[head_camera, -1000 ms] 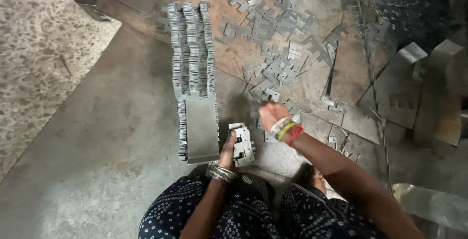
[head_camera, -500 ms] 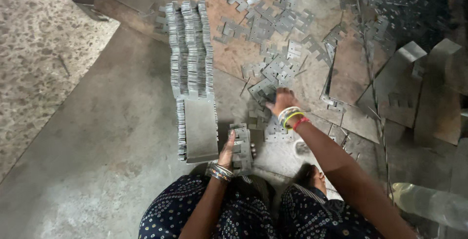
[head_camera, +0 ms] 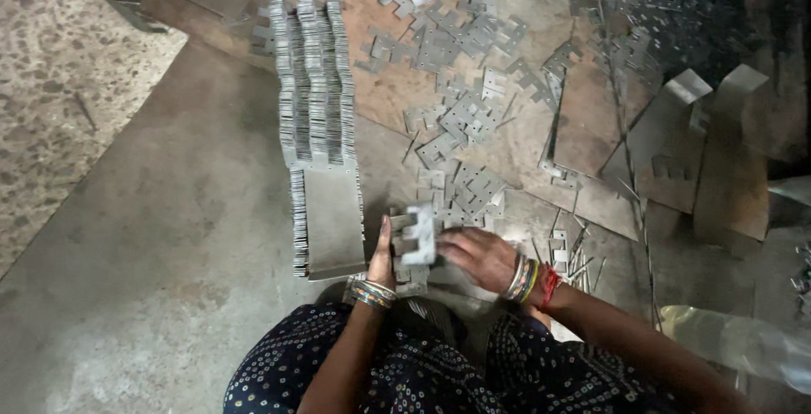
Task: The person sits on the floor and repeatedly picks up small metal brackets from a scattered pile, aligns them, and stacks them into neat piles. The person continues this repetitive stacking process throughout the clip.
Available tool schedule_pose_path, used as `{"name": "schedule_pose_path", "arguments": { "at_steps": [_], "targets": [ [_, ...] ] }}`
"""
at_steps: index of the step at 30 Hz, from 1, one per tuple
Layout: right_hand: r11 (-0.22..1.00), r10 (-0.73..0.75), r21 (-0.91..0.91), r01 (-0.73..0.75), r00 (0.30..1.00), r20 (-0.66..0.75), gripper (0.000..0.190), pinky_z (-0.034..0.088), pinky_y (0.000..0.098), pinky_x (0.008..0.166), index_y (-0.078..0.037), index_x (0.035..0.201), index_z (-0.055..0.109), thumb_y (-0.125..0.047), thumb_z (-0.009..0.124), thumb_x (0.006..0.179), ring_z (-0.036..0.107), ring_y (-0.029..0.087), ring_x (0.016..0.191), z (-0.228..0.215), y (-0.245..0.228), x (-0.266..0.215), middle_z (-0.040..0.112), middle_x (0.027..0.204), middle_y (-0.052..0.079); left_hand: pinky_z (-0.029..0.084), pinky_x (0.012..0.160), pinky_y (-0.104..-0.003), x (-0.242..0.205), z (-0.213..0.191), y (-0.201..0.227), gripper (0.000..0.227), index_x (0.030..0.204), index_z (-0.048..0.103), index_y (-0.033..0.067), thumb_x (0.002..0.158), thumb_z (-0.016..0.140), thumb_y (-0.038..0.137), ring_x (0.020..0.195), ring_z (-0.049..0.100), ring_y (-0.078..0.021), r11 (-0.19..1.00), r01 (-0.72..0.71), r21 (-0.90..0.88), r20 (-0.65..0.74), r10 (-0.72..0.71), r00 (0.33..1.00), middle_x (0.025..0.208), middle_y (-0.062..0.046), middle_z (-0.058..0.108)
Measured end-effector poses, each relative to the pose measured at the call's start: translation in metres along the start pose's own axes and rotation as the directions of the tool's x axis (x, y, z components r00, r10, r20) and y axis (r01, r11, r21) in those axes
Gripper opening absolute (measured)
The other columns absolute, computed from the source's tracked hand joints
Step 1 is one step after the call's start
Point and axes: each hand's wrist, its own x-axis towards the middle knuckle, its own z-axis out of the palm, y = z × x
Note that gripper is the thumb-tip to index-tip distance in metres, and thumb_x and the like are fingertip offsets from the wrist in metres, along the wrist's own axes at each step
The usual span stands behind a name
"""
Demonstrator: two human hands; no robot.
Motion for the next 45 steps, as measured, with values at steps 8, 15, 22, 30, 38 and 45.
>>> {"name": "schedule_pose_path", "arguments": {
  "at_steps": [8, 15, 22, 30, 38, 45],
  "targets": [
    [0.883, 0.261, -0.467, -0.041, 0.870, 0.418, 0.098, 0.058, 0.0431, 0.100, -0.001, 0.147, 0.030, 0.001, 0.063, 0.055, 0.053, 0.039, 0.134, 0.002, 0.098, -0.030, 0.036, 0.155, 0.021, 0.060, 0.065, -0.040, -0.005, 0.000, -0.006, 0.073, 0.124, 0.063, 0.0095, 0.090, 0.052, 0.073, 0.076, 0.073, -0.0237, 0.981, -0.071, 0.183, 0.008, 0.071, 0.997, 0.093, -0.012, 0.074],
    [0.876, 0.395, -0.454, -0.162, 0.781, 0.483, 0.071, 0.063, 0.0415, 0.079, -0.003, 0.143, 0.046, -0.006, 0.063, 0.075, 0.063, 0.037, 0.120, -0.008, 0.082, -0.031, 0.055, 0.139, 0.026, 0.064, 0.074, -0.041, -0.004, -0.002, -0.011, 0.063, 0.123, 0.062, 0.0063, 0.090, 0.061, 0.060, 0.082, 0.076, -0.0277, 0.996, -0.078, -0.035, -0.021, 0.078, 0.997, 0.095, -0.014, 0.075],
    [0.569, 0.693, 0.265, -0.779, 0.627, 0.356, 0.041, 0.065, 0.0369, 0.073, -0.004, 0.121, 0.068, -0.011, 0.068, 0.081, 0.079, 0.024, 0.086, -0.017, 0.027, 0.001, 0.080, 0.101, 0.016, 0.059, 0.066, -0.044, 0.004, -0.011, -0.024, 0.049, 0.123, 0.061, 0.0079, 0.084, 0.081, 0.031, 0.076, 0.071, -0.0262, 0.984, -0.165, 0.066, -0.056, 0.169, 0.984, 0.096, -0.012, 0.071],
    [0.856, 0.282, -0.497, -0.142, 0.934, 0.219, 0.065, 0.057, 0.0451, 0.094, 0.012, 0.122, 0.056, -0.016, 0.063, 0.064, 0.068, 0.040, 0.113, 0.029, 0.033, -0.001, 0.064, 0.123, 0.033, 0.061, 0.086, -0.032, 0.027, -0.039, -0.039, 0.056, 0.123, 0.064, 0.0048, 0.075, 0.091, 0.015, 0.097, 0.074, -0.0177, 0.886, -0.329, 0.327, -0.075, 0.371, 0.925, 0.110, -0.010, 0.076],
    [0.707, 0.673, 0.045, -0.706, 0.691, 0.265, 0.044, 0.065, 0.0355, 0.068, -0.003, 0.124, 0.067, -0.005, 0.064, 0.081, 0.075, 0.026, 0.071, 0.004, 0.021, 0.002, 0.077, 0.096, 0.020, 0.060, 0.077, -0.045, 0.009, -0.024, -0.028, 0.061, 0.129, 0.058, 0.0083, 0.075, 0.083, 0.024, 0.088, 0.072, -0.0265, 0.953, -0.161, 0.256, -0.195, 0.214, 0.957, 0.100, -0.009, 0.074],
    [0.607, 0.786, -0.201, -0.769, 0.543, 0.295, 0.050, 0.062, 0.0420, 0.076, -0.009, 0.130, 0.061, -0.024, 0.074, 0.084, 0.072, 0.034, 0.090, 0.003, 0.067, 0.002, 0.072, 0.117, 0.016, 0.060, 0.081, -0.035, 0.015, -0.026, -0.029, 0.063, 0.133, 0.061, 0.0058, 0.080, 0.088, 0.028, 0.093, 0.072, -0.0192, 0.890, -0.328, 0.315, -0.109, 0.378, 0.919, 0.110, -0.008, 0.074]
  ]
}}
